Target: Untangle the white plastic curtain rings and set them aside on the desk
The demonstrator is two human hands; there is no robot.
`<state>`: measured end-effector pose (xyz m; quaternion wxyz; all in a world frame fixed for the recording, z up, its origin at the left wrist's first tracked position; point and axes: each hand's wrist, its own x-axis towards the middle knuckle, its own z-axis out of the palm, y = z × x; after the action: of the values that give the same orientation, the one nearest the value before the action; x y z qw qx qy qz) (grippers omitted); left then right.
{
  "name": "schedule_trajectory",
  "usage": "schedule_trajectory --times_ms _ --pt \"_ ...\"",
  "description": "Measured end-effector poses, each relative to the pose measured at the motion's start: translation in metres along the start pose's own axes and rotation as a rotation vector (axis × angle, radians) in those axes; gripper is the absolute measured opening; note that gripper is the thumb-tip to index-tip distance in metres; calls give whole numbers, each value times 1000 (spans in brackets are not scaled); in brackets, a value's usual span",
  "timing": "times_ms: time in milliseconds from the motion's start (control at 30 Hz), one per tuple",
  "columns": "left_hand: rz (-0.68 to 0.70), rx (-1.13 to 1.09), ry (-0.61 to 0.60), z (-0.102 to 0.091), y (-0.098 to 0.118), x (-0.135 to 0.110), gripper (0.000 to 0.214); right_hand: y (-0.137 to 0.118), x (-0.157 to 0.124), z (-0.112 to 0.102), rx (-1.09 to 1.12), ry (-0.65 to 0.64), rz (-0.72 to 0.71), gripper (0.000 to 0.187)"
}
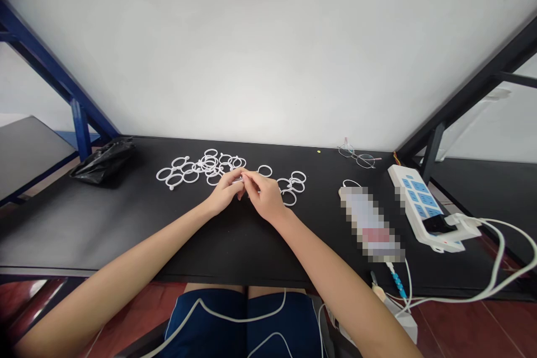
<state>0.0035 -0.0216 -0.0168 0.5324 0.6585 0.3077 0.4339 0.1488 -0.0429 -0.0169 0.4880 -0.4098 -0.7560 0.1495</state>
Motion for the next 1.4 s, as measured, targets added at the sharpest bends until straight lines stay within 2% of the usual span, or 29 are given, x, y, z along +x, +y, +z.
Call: schedule_trajectory --times_ms 167,267,367,533,733,1000,1133,1400 --pt "-10 28 28 0 -1 -1 9 -3 0 2 102 27 64 20" --pt "34 175 140 -1 0 -4 8 -5 0 3 132 67 72 15" --pt "145 340 252 -2 2 -7 7 -6 1 2 145 87 66 15" --pt "216 279 171 -1 2 -10 23 -7 2 1 183 116 35 13" --pt "187 375 292 2 4 -9 42 -10 0 4 290 91 101 16" --pt "249 435 329 -3 -1 -8 38 -19 1 9 571 55 280 22" --pt "277 457 329 -2 -1 -8 40 -19 1 9 627 42 289 22" --pt "248 444 330 -1 -2 -8 40 -19 1 8 620 48 278 21"
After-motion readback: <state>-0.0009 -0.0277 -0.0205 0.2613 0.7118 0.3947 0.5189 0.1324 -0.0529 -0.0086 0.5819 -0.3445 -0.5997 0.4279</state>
